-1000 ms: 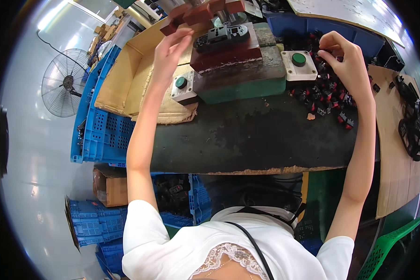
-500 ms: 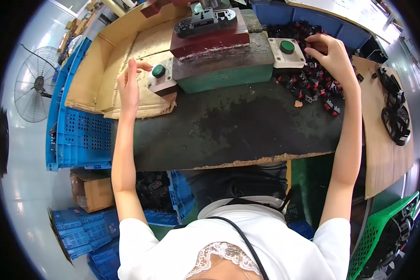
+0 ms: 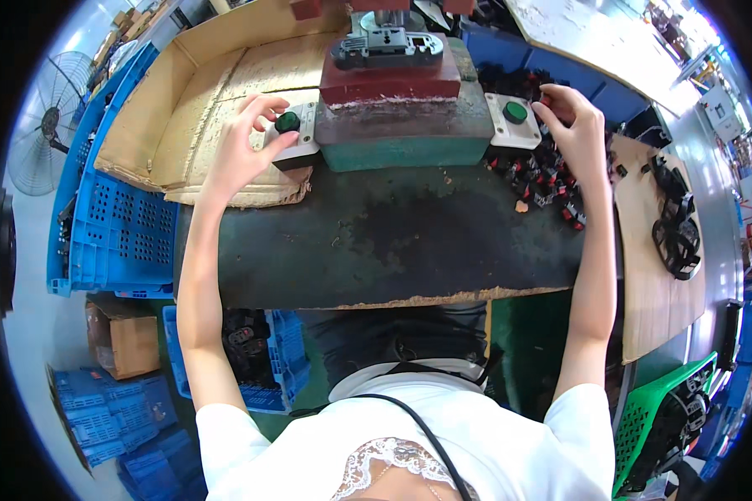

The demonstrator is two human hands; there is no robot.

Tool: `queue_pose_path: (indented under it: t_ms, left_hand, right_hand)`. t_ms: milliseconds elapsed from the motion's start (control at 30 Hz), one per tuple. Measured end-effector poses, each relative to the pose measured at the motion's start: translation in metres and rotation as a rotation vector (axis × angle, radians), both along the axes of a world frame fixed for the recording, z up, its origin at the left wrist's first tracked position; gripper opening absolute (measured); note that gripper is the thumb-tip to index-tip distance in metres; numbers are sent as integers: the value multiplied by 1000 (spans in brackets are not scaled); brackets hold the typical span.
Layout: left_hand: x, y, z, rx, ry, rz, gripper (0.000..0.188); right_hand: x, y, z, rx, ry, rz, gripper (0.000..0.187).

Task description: Assembling and testing electrical power strips at a factory workstation using a mechanical press.

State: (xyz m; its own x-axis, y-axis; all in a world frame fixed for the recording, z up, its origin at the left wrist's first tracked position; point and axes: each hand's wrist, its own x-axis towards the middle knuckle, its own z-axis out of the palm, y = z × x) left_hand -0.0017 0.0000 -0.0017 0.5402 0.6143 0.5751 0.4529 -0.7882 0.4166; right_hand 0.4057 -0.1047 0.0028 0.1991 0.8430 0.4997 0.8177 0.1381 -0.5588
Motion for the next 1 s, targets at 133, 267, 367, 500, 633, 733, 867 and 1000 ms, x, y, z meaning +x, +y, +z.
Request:
queue_pose_path:
  t_ms: [133, 267, 367, 500, 633, 733, 867, 1000]
  left_hand:
    - [-4, 1, 1, -92, -38, 8, 24]
    - [-6, 7, -7, -17, -28, -44, 20]
    - [-2, 5, -4, -87, -100, -88, 19]
    - [-4, 4, -2, -70, -61, -93, 18]
    - [-5, 2, -1, -112, -71, -85, 18]
    - [-5, 5, -2, -96, -79, -97, 19]
    - [-6, 8, -6, -87, -88, -95, 20]
    - [-6, 9, -6, -77, -109, -111, 20]
  right_hand:
    - [-35, 7, 10, 76, 183, 139, 26]
    - [-59, 35, 34, 88, 122, 381, 29]
    - [-58, 70, 37, 90, 155, 437, 29]
    - [-64, 90, 36, 113, 101, 505, 21]
    - [-69, 99, 36, -8, -14, 491, 15]
    - [-66, 103, 40, 67, -139, 574, 15]
    - [-68, 105, 41, 10, -55, 559, 15]
    - [-67, 107, 42, 77, -162, 589, 15]
